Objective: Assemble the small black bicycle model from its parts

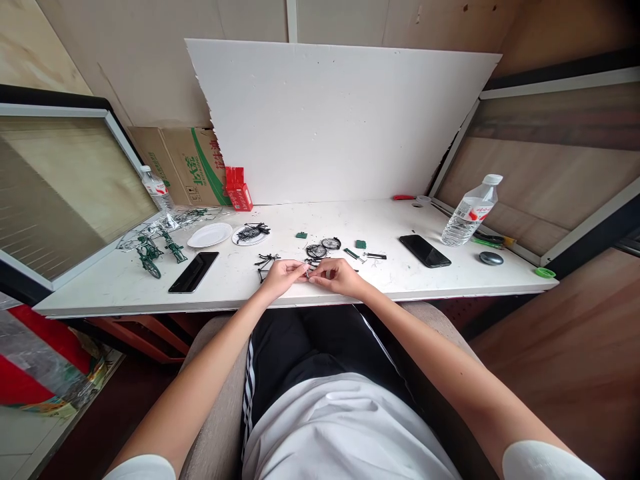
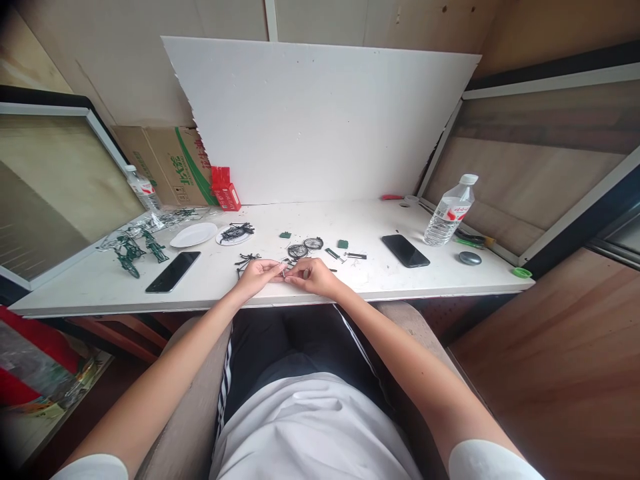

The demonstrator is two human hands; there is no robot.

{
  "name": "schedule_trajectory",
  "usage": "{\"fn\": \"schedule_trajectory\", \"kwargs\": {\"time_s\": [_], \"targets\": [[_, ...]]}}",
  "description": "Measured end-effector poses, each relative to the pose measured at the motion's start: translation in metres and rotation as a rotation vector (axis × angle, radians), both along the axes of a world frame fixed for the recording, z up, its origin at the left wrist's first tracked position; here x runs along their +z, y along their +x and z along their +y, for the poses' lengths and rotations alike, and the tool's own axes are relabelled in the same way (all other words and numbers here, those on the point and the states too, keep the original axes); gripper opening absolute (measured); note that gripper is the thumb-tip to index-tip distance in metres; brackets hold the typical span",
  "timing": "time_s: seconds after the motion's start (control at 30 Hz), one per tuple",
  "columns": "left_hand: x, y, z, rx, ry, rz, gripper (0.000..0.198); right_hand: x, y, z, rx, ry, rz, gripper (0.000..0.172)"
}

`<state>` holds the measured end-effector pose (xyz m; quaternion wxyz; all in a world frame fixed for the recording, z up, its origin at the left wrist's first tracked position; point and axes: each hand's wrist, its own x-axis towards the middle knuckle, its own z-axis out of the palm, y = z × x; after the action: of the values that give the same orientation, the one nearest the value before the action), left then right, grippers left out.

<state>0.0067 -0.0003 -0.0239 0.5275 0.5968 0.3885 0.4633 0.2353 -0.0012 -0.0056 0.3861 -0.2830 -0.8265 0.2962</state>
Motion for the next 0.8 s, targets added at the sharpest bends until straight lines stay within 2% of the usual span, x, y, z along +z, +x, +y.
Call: {"fn": "schedule_trajectory", "kwargs": {"time_s": [0.27, 0.47, 0.7, 0.8], "targets": [[0.001, -0.002, 0.000, -0.021, -0.037, -0.033, 0.051, -0.002, 0.001, 0.001, 0.000, 0.018, -0.014, 0.029], [0.002, -0.004, 0.002, 0.009, -0.096, -0.051, 0.053, -0.003, 0.000, 0.001, -0.025, 0.099, -0.041, 0.028], [0.003, -0.003, 0.001, 0.023, -0.103, -0.085, 0.052, -0.017, 0.001, 0.005, -0.062, 0.425, -0.065, 0.024], [0.003, -0.003, 0.001, 0.035, -0.106, -0.101, 0.052, -0.021, 0.001, 0.005, -0.096, 0.504, -0.108, 0.024]]}}
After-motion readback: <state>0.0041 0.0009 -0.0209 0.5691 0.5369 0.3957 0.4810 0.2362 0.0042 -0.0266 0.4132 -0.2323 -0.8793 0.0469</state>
